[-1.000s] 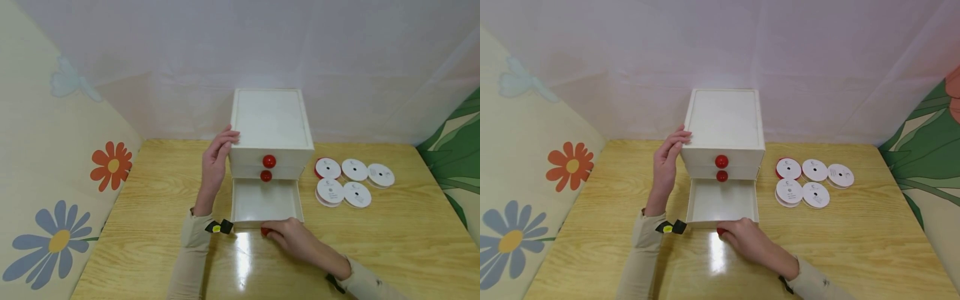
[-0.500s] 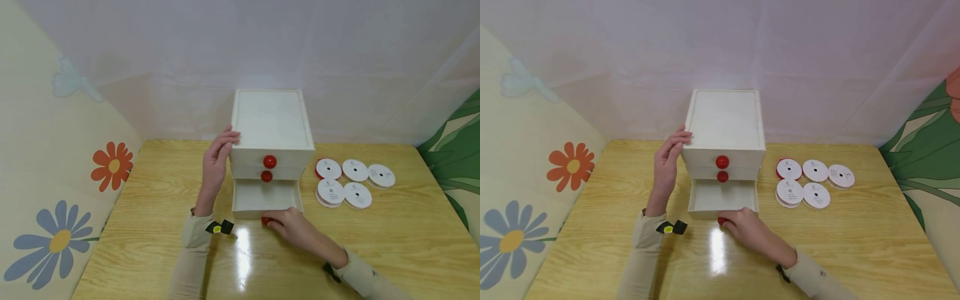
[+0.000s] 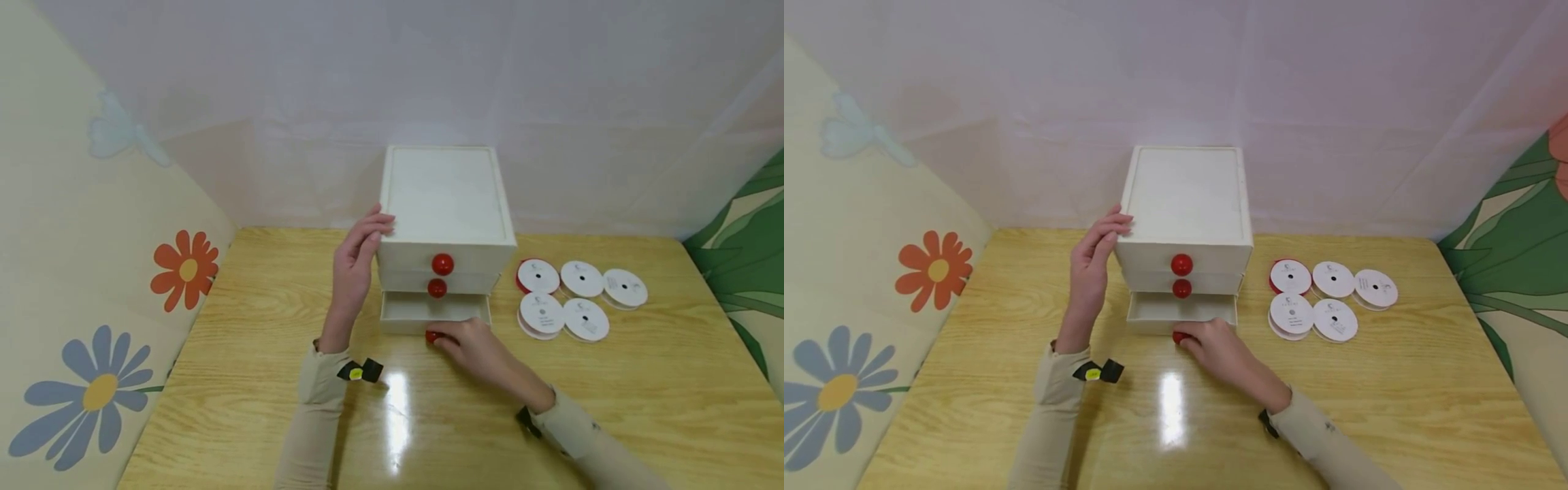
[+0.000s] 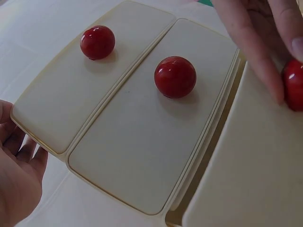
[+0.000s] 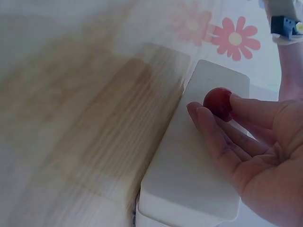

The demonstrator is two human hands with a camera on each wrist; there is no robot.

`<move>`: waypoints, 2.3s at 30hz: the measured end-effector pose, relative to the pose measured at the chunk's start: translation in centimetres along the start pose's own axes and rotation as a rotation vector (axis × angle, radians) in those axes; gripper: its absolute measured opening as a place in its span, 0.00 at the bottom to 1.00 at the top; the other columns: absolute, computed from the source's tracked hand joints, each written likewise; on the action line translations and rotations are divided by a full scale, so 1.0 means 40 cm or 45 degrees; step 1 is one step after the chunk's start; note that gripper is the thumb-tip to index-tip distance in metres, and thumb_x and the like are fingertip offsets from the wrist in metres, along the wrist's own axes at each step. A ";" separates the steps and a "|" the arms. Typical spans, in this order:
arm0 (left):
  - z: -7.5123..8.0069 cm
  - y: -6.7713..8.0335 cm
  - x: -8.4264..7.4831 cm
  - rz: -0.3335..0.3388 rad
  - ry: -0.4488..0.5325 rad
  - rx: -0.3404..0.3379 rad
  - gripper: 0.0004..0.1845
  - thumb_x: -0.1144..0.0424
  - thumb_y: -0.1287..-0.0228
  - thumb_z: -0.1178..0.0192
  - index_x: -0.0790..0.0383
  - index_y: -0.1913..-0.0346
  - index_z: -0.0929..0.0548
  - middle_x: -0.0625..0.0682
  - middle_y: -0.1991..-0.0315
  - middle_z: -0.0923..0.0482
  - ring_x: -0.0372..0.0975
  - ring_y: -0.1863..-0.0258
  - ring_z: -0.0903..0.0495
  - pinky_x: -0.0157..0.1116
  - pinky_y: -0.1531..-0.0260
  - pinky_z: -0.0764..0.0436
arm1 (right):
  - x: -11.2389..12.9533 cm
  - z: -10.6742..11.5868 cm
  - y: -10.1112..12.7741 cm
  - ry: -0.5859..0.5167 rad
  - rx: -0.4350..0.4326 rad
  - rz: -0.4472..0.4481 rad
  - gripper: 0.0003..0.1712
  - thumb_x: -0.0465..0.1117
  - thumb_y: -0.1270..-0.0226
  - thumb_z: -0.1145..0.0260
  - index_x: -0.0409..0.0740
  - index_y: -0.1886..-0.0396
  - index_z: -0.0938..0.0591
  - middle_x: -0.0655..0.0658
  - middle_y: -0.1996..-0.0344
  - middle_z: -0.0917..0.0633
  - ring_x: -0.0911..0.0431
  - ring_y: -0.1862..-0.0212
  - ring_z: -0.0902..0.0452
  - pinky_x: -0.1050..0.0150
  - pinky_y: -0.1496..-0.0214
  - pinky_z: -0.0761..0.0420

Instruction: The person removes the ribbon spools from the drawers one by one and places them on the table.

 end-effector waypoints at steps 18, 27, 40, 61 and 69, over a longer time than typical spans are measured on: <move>-0.002 -0.001 0.003 0.003 0.016 0.002 0.12 0.75 0.21 0.52 0.82 0.52 0.20 0.64 0.43 0.18 0.47 0.24 0.34 0.45 0.22 0.39 | -0.043 0.023 -0.060 0.030 -0.136 0.012 0.13 0.30 0.35 0.26 0.35 0.50 0.11 0.39 0.57 0.09 0.48 0.56 0.11 0.53 0.55 0.10; 0.001 0.000 0.006 0.003 0.019 -0.003 0.13 0.73 0.21 0.51 0.81 0.52 0.20 0.55 0.44 0.16 0.48 0.25 0.33 0.46 0.22 0.38 | -0.053 0.022 -0.070 0.044 -0.157 0.009 0.12 0.30 0.36 0.26 0.36 0.52 0.10 0.41 0.58 0.09 0.49 0.55 0.11 0.53 0.54 0.11; 0.001 -0.001 0.004 0.011 0.037 -0.005 0.12 0.74 0.21 0.51 0.82 0.52 0.20 0.50 0.44 0.17 0.48 0.25 0.34 0.46 0.22 0.38 | -0.055 0.035 -0.077 0.053 -0.187 0.052 0.07 0.29 0.35 0.27 0.37 0.57 0.10 0.42 0.62 0.09 0.51 0.60 0.11 0.55 0.58 0.10; 0.013 0.000 0.008 0.042 -0.041 -0.007 0.13 0.74 0.21 0.52 0.80 0.45 0.20 0.67 0.35 0.24 0.48 0.25 0.33 0.45 0.24 0.34 | -0.044 0.042 -0.049 0.014 0.043 -0.010 0.18 0.33 0.29 0.32 0.32 0.42 0.17 0.36 0.49 0.13 0.42 0.47 0.15 0.45 0.44 0.14; 0.064 0.014 0.028 0.203 -0.451 0.002 0.24 0.62 0.19 0.48 0.63 0.25 0.29 0.54 0.26 0.30 0.44 0.25 0.34 0.46 0.25 0.34 | -0.085 0.157 -0.003 0.073 0.000 -0.284 0.16 0.42 0.23 0.34 0.35 0.47 0.12 0.40 0.55 0.10 0.49 0.56 0.13 0.49 0.56 0.11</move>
Point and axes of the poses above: each hand's wrist, its own y-axis away from the middle knuckle, its own z-axis out of the back of the hand, x = y × z, the point moved 9 cm from there along -y, towards the middle knuckle
